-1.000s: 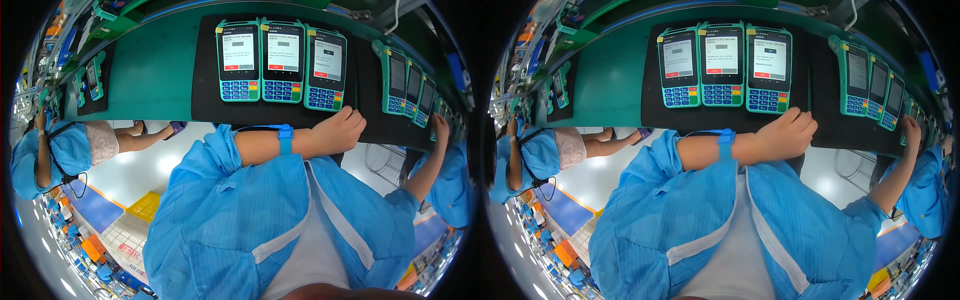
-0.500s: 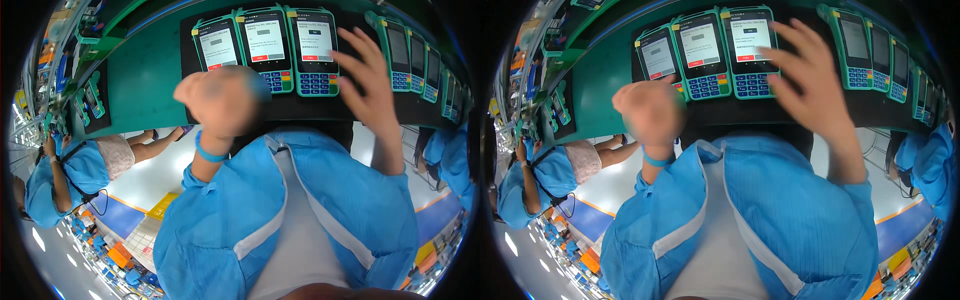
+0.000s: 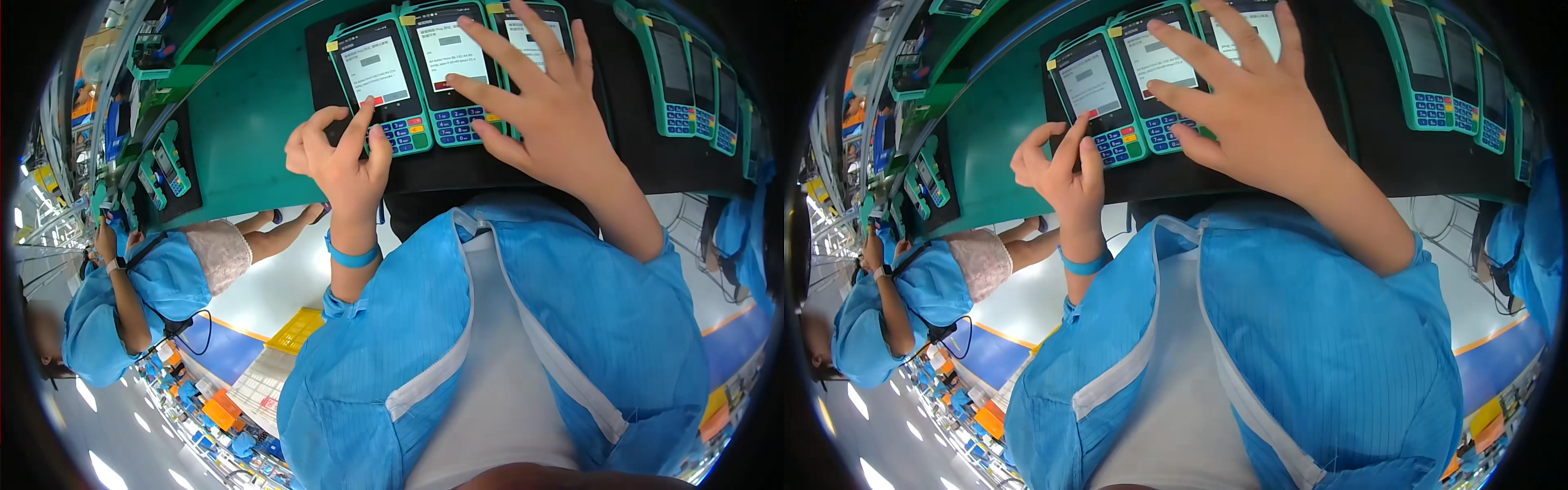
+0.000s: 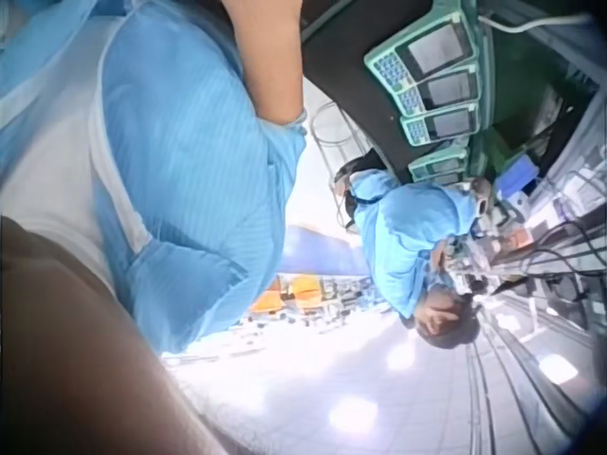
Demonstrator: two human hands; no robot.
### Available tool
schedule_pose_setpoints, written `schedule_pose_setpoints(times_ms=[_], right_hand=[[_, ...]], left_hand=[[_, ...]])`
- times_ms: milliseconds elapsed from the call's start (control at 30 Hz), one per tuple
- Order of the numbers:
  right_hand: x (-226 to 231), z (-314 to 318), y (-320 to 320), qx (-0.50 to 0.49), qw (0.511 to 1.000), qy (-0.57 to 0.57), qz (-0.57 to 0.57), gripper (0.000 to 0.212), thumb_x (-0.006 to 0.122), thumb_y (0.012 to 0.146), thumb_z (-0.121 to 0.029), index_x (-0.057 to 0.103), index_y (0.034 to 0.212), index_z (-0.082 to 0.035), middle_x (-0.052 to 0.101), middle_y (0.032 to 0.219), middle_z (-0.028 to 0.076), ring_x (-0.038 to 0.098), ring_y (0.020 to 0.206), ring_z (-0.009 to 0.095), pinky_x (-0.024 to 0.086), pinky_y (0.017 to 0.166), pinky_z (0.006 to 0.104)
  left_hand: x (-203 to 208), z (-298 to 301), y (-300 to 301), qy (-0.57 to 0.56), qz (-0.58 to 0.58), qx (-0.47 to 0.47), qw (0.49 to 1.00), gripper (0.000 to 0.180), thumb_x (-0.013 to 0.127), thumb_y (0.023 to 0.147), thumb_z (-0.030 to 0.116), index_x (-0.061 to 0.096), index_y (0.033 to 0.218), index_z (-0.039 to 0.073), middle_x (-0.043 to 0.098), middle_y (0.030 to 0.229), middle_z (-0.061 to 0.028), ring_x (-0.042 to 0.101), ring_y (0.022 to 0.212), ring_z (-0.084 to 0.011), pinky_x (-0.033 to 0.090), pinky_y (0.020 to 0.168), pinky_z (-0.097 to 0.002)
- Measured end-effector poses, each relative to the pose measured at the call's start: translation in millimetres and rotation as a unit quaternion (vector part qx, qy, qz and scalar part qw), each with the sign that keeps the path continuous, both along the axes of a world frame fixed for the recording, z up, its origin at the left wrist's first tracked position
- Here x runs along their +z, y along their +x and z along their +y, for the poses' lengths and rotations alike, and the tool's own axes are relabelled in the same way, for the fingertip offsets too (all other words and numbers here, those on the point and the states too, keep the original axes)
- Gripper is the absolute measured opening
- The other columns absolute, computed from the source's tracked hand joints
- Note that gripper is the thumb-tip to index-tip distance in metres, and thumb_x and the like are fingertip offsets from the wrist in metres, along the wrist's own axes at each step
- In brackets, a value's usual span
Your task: The recorder is operating and testing several handheld electronic terminal devices on an assembly line, including interacting with the touch screens and handling thermal paper rolls.
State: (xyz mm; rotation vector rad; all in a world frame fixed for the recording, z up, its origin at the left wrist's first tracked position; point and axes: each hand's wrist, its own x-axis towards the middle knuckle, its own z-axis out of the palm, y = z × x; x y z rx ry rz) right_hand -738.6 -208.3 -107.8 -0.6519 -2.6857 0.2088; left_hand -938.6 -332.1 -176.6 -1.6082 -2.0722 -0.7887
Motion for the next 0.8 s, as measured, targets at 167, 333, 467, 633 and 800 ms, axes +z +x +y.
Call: schedule_pose_setpoints(times_ms=[167, 333, 467, 633, 800], right_hand=[[6, 6, 15, -0.051, 0.999, -0.008, 0.017, 0.03, 0.066, 0.073, -0.03, 0.066, 0.102, -0.02, 0.045, 0.136, 0.01, 0.03, 0.13, 0.042, 0.015, 0.101, 0.0675], [8, 15, 21, -0.105, 0.993, -0.048, 0.031, 0.031, 0.064, 0.072, -0.024, 0.066, 0.102, -0.017, 0.045, 0.135, 0.014, 0.029, 0.13, 0.043, 0.016, 0.103, 0.065], [9, 12, 16, -0.101, 0.994, -0.044, 0.022, 0.034, 0.064, 0.072, -0.025, 0.065, 0.105, -0.017, 0.045, 0.135, 0.014, 0.028, 0.13, 0.043, 0.016, 0.103, 0.0651], [17, 10, 8, -0.095, 0.994, -0.055, -0.002, 0.038, 0.066, 0.073, -0.03, 0.064, 0.109, -0.016, 0.043, 0.136, 0.013, 0.026, 0.131, 0.042, 0.014, 0.104, 0.065], [24, 10, -2, -0.093, 0.994, -0.062, -0.006, 0.039, 0.066, 0.076, -0.032, 0.064, 0.111, -0.016, 0.041, 0.137, 0.014, 0.025, 0.132, 0.042, 0.014, 0.104, 0.0654]], left_hand=[[7, 1, -3, -0.009, -0.034, -0.014, 0.999, 0.028, 0.064, 0.071, 0.018, 0.073, 0.098, 0.019, 0.055, 0.106, -0.0048, 0.04, 0.104, -0.0272, 0.027, 0.092, -0.0405], [19, 19, -5, -0.012, -0.042, -0.029, 0.999, 0.035, 0.064, 0.072, 0.02, 0.07, 0.106, 0.021, 0.05, 0.122, -0.0108, 0.036, 0.115, -0.0321, 0.024, 0.098, -0.0438], [24, 29, -11, -0.016, -0.012, -0.038, 0.999, 0.034, 0.065, 0.072, 0.022, 0.07, 0.105, 0.021, 0.047, 0.128, -0.013, 0.033, 0.119, -0.0334, 0.022, 0.098, -0.0452], [26, 30, -15, -0.023, -0.01, -0.036, 0.999, 0.033, 0.065, 0.072, 0.023, 0.07, 0.105, 0.021, 0.046, 0.129, -0.0136, 0.033, 0.12, -0.0338, 0.022, 0.098, -0.0459], [32, 29, -18, -0.049, -0.013, -0.029, 0.998, 0.035, 0.065, 0.072, 0.023, 0.069, 0.107, 0.022, 0.046, 0.129, -0.0139, 0.034, 0.12, -0.0341, 0.022, 0.098, -0.0466]])
